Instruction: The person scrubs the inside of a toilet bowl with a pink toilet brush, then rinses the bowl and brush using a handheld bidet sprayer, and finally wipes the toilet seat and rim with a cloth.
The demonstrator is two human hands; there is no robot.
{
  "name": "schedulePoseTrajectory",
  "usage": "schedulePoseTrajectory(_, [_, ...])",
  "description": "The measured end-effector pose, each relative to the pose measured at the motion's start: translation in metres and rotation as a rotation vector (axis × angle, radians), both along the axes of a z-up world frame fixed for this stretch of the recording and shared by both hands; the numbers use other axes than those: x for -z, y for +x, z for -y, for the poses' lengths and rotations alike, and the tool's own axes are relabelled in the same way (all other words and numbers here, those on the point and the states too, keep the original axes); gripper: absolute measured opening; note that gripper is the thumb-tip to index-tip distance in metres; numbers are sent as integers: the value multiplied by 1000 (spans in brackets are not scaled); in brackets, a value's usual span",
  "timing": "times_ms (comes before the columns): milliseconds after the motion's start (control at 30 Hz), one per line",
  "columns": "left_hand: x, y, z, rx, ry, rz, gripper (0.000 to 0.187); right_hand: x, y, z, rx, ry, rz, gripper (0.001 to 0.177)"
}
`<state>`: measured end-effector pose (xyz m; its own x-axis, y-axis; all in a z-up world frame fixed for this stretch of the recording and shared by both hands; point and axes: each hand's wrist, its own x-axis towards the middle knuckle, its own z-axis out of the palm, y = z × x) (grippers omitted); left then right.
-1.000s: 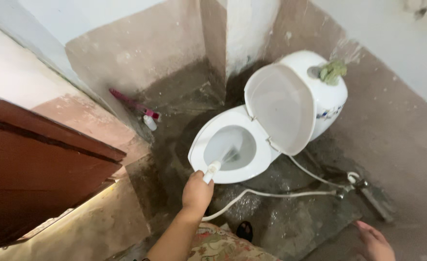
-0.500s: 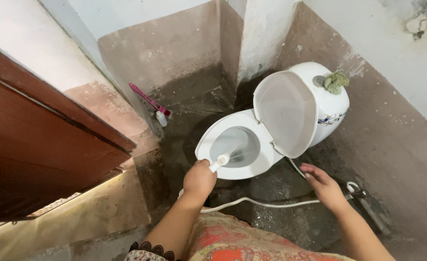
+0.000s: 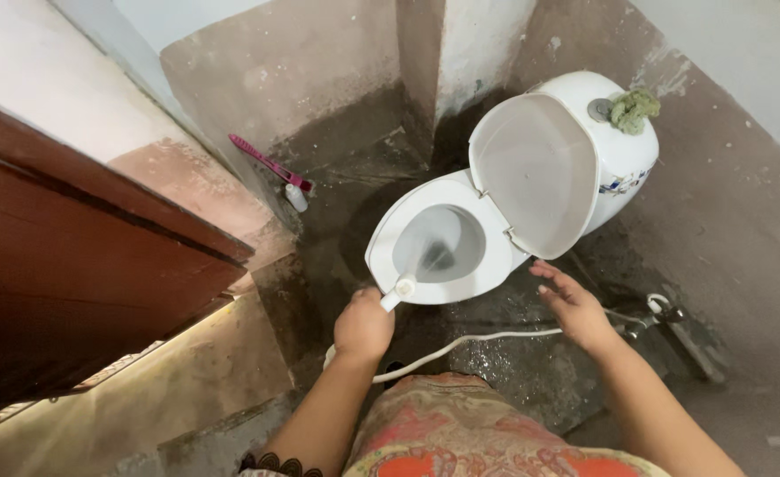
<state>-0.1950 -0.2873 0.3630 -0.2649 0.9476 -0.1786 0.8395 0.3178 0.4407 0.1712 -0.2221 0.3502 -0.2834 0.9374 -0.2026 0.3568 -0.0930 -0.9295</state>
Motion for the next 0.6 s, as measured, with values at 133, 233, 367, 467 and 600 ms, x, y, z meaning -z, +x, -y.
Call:
schedulePoseTrajectory(133, [9, -15, 8, -11, -106, -30, 19, -1, -11, 13, 46, -90, 1, 41])
schedulePoseTrajectory(233, [16, -24, 8, -41, -172, -19, 19, -5, -17, 19, 50, -81, 52, 39])
schedulePoseTrajectory(367, [26, -37, 16, -51, -182, -39, 20, 1, -24, 36, 81, -128, 50, 38])
schedulePoseTrajectory(467, [36, -46, 15, -37, -221, -46, 26, 8, -22, 39, 102, -134, 24, 38])
schedulePoseTrajectory(600, [52, -50, 26, -37, -218, -20, 20, 8, -15, 43, 202, -300, 60, 40])
